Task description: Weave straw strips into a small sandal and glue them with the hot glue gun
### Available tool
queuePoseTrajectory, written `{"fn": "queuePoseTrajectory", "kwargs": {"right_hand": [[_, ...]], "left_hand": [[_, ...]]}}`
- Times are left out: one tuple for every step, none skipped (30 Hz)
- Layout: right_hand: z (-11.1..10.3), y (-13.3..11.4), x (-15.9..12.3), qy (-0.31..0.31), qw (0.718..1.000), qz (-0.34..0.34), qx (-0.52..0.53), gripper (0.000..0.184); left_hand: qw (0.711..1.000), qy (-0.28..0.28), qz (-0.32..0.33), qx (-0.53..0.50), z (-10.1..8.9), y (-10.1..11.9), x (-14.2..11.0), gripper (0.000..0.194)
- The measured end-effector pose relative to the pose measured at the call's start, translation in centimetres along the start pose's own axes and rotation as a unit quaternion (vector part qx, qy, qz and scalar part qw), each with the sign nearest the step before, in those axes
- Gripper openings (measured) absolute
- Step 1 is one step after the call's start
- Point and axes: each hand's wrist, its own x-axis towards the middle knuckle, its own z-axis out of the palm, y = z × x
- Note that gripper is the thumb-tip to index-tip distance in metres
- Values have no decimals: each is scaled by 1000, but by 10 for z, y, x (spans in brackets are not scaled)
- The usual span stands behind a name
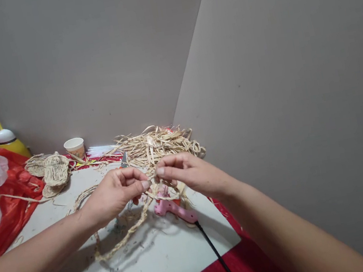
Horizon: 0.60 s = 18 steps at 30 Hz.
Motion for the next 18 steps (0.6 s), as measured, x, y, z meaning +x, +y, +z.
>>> {"fn": "queuePoseTrajectory", "kwargs": {"right_hand": [[-2,1,-4,26,1000,-11,-11,16],[-4,5,-10,62,997,-22,-38,17],[-5,10,-17,99,992,-29,-78,21],[-5,18,-25,135,980,-29,-144,22],[-4,27,-33,130,967,-22,-216,21],[-1,36,-41,95,955,-25,-279,18],[2,46,-48,54,941,-25,-332,15],[7,55,-54,24,923,-23,-384,13],[13,63,-58,1,901,-15,-435,11],[18,68,-60,-14,879,-4,-477,8],[24,73,-61,-15,862,6,-507,6],[28,76,-60,-13,850,14,-527,7],[32,78,-58,-8,843,19,-538,9],[35,80,-56,-3,840,19,-542,11],[37,81,-54,-1,839,19,-544,12],[38,83,-53,1,837,22,-546,12],[39,86,-51,2,836,26,-547,14],[39,89,-51,3,838,32,-545,16]], "left_hand": [[1000,10,-2,13,-1,0,-1,20],[1000,21,-7,20,-3,-1,-3,20],[999,36,-15,21,-6,-3,-5,19],[998,50,-27,16,-8,-6,-6,18],[997,63,-43,4,-11,-9,-8,18],[995,75,-62,-11,-14,-13,-10,18],[993,83,-82,-29,-17,-18,-11,18],[990,88,-101,-46,-19,-22,-13,19],[987,91,-118,-65,-20,-26,-14,20],[983,91,-133,-84,-21,-29,-15,21],[980,90,-143,-102,-22,-32,-16,22],[978,87,-151,-118,-22,-35,-16,22],[975,84,-156,-130,-22,-37,-17,23],[974,83,-159,-140,-22,-38,-17,23],[973,80,-159,-148,-22,-40,-17,23],[972,75,-157,-156,-22,-41,-18,24],[971,71,-155,-164,-23,-42,-18,24],[970,67,-154,-173,-23,-43,-18,25]]}}
